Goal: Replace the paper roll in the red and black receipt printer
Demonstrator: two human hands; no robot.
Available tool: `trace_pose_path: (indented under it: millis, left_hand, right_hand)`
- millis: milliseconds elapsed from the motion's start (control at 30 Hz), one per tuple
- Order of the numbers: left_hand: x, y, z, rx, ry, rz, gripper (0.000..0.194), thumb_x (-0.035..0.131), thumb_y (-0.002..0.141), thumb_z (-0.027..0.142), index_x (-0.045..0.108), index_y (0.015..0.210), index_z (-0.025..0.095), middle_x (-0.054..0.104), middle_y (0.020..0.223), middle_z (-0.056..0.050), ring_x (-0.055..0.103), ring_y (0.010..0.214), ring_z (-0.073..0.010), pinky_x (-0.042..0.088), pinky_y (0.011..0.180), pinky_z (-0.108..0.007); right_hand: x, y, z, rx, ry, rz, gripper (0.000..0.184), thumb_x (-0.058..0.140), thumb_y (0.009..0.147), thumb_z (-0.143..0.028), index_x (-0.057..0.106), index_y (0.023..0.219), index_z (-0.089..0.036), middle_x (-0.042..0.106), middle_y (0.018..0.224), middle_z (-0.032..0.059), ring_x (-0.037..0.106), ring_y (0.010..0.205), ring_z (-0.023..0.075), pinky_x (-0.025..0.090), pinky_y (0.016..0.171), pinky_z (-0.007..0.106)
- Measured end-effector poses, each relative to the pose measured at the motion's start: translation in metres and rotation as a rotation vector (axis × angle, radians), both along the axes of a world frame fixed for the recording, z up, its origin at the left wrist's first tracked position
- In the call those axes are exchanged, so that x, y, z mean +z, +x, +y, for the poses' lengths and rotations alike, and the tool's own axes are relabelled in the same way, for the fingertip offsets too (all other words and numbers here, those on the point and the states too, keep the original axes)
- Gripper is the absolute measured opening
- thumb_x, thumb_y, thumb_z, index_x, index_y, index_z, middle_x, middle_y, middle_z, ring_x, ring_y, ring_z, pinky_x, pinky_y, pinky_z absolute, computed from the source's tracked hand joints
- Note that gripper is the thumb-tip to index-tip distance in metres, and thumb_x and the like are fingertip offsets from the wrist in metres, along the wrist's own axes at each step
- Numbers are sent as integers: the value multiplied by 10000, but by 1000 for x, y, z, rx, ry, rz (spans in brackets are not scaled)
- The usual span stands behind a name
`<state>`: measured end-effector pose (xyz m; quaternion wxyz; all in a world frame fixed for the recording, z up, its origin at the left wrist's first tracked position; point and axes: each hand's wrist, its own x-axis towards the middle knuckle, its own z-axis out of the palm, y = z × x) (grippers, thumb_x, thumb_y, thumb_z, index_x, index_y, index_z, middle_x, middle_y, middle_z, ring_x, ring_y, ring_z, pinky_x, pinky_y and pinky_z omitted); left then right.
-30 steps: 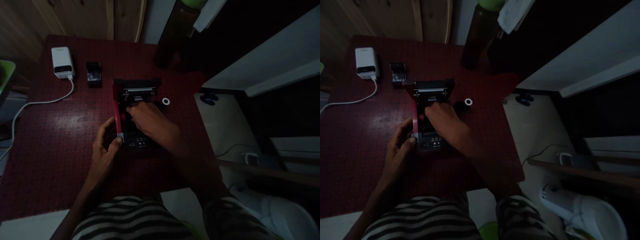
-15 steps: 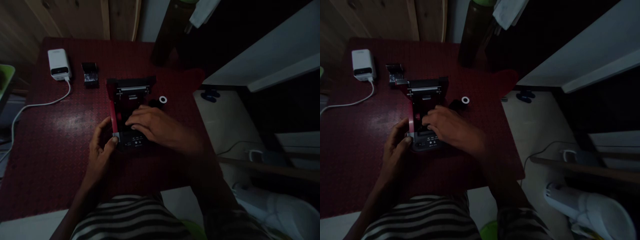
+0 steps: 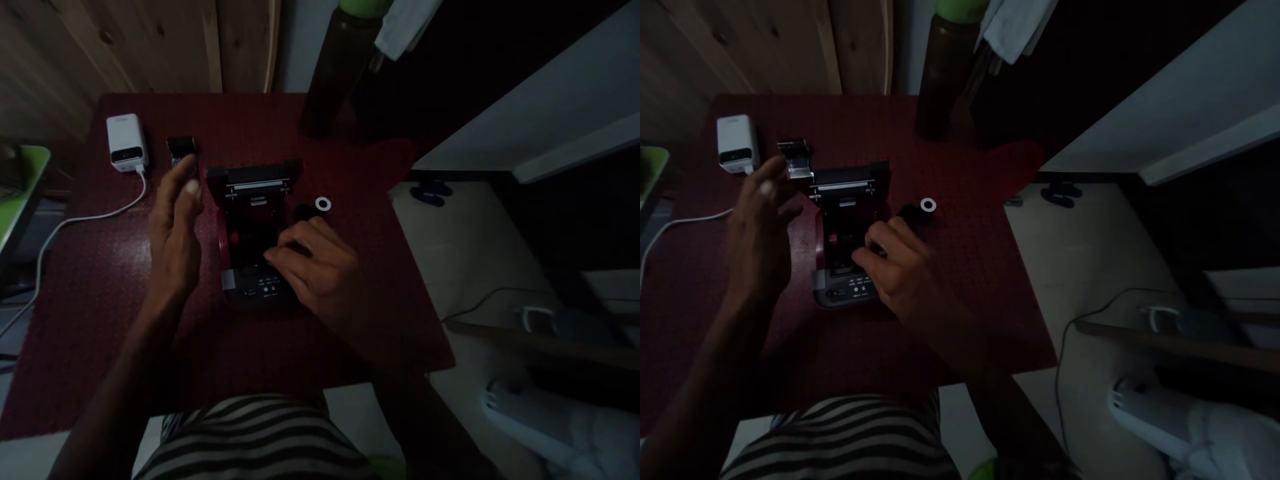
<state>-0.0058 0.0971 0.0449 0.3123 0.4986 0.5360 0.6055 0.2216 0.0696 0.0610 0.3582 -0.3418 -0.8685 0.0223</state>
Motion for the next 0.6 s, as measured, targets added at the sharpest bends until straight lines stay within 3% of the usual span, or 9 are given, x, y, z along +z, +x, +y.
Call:
trace_pose_path:
  millis: [67, 133, 200, 300, 433, 600]
  left_hand:
    - [7, 7, 18, 5, -7, -4, 593, 658, 1085, 779, 878, 1150, 233, 817, 1293, -110, 734, 1244, -305, 570, 1090, -458]
    - [10, 13, 23, 20, 6, -39, 532, 664, 1117, 689, 847, 950, 218, 824, 1171, -99, 755, 1125, -275, 576, 1062, -460]
    - [9, 16, 14, -1, 17, -63, 382, 748, 1094, 540, 812, 880, 230, 831, 1140, -71, 755, 1243, -283, 554, 1163, -478]
    - [-1, 15, -12, -27, -27, -48, 110, 838, 1003, 395, 850, 1003, 286, 842, 1300, -30, 636, 1548, -306, 487, 1311, -503]
    - [-18, 13, -45, -15, -194, -118, 568, 890, 895, 327, 772, 1451, 305, 753, 1576, -75, 676, 1521, -331, 573, 1242, -492]
    - [-26, 18, -63, -132, -302, -248, 650, 855, 960, 377, 685, 1584, 316, 659, 1715, -91, 659, 1557, -344, 587, 1248, -494]
  right_hand:
    - [-2, -1, -10, -64, 76, 8, 244, 671, 1075, 20, 826, 1004, -155, 756, 940, 66, 649, 868, 187, 597, 767, 309]
    - [-5, -3, -16, -111, 126, 12, 221, 698, 1075, 4, 820, 1008, -168, 771, 936, 59, 650, 859, 181, 602, 748, 300]
    - [-8, -4, -21, -142, 166, 15, 221, 707, 1077, -6, 811, 999, -185, 790, 944, 54, 662, 865, 179, 620, 761, 301]
    - [-12, -6, -25, -162, 201, -2, 199, 728, 1068, -10, 812, 1005, -179, 838, 1009, 75, 721, 935, 197, 658, 851, 324]
    - [-13, -7, -29, -175, 184, -28, 180, 721, 1093, -52, 816, 1023, -188, 892, 1212, 110, 795, 1155, 244, 658, 971, 384]
    - [-16, -4, -28, -130, 84, -21, 196, 696, 1121, -92, 820, 1053, -229, 896, 1328, 97, 836, 1258, 255, 644, 1040, 421]
